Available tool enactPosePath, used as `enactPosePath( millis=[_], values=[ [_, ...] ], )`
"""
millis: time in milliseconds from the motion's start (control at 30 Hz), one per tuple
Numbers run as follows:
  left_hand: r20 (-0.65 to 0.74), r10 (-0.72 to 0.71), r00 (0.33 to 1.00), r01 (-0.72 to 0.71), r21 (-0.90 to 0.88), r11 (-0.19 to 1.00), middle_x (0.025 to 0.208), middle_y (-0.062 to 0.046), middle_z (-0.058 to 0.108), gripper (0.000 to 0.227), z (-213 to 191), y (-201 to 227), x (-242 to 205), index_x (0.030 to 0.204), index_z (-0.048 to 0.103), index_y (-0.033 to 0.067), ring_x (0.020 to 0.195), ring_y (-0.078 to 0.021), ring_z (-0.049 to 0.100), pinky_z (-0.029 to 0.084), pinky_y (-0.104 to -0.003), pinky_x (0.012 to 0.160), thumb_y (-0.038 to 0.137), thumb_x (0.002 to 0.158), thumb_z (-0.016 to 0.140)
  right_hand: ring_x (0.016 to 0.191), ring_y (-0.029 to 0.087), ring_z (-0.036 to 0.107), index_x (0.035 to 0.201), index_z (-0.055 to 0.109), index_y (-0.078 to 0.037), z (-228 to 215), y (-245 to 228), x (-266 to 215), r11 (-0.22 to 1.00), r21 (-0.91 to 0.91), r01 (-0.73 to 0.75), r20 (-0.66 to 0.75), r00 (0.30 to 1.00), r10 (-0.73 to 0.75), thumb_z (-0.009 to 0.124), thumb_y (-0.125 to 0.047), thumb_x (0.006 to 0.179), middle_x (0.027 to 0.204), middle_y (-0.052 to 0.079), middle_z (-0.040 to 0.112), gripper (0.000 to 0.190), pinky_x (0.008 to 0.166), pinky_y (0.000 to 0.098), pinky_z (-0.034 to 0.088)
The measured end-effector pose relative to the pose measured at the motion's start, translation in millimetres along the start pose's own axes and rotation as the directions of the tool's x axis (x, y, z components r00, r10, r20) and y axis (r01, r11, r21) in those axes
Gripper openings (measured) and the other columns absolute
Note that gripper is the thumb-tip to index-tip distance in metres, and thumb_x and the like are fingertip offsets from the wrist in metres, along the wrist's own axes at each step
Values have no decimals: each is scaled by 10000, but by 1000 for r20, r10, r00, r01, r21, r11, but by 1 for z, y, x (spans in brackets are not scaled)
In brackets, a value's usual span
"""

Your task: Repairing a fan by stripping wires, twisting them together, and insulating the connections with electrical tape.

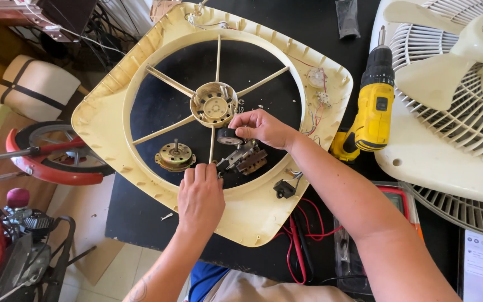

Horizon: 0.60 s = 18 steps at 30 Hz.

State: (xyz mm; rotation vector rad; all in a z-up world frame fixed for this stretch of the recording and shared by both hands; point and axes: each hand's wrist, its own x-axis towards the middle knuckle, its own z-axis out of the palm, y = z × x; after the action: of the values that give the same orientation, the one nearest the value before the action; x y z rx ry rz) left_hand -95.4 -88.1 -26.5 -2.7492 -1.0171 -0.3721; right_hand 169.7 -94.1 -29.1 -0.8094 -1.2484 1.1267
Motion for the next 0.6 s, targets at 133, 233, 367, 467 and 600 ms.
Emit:
enactPosePath(
  millis=[133,233,367,467,600],
  values=[
    [7,6,1000,-6,-2,1000,1128,-55,579,402,12,-10,4,1255,607,115,1053,-273,562,489,-369,877,280,895,677,925,73,537,969,724,-58,3,-8,-1,1000,-21,-3,3,1000,3,750,-167,1014,925,-20,633,120,915,257,447],
    [2,1,1000,-1,-23,1000,1150,-52,584,400,12,-11,9,1265,599,118,1090,-280,562,488,-379,910,271,903,672,934,72,539,981,729,-61,8,-16,-2,1000,-27,-11,2,1000,11,745,-160,1015,930,-23,639,106,919,259,449],
    [10,11,1000,-10,-36,999,1135,-42,572,388,14,-7,17,1252,596,128,1096,-279,553,492,-382,900,267,900,681,935,74,539,973,724,-65,9,-16,-2,999,-42,-14,4,1000,14,740,-144,1015,933,-21,636,91,917,257,452],
    [5,23,1000,-23,-44,999,1127,-42,569,368,19,-8,19,1252,588,126,1090,-277,556,497,-374,891,245,912,668,937,75,543,981,723,-65,7,-16,-2,998,-51,-25,-10,1000,24,733,-118,1015,940,-27,646,64,927,259,454],
    [32,18,999,-17,-34,999,1149,-34,581,392,21,-20,16,1255,594,150,1109,-276,558,511,-381,893,257,892,694,897,56,556,1006,739,-50,2,-10,0,999,-1,-51,-30,998,51,738,-155,1020,906,-36,661,106,880,230,464]
  ],
)
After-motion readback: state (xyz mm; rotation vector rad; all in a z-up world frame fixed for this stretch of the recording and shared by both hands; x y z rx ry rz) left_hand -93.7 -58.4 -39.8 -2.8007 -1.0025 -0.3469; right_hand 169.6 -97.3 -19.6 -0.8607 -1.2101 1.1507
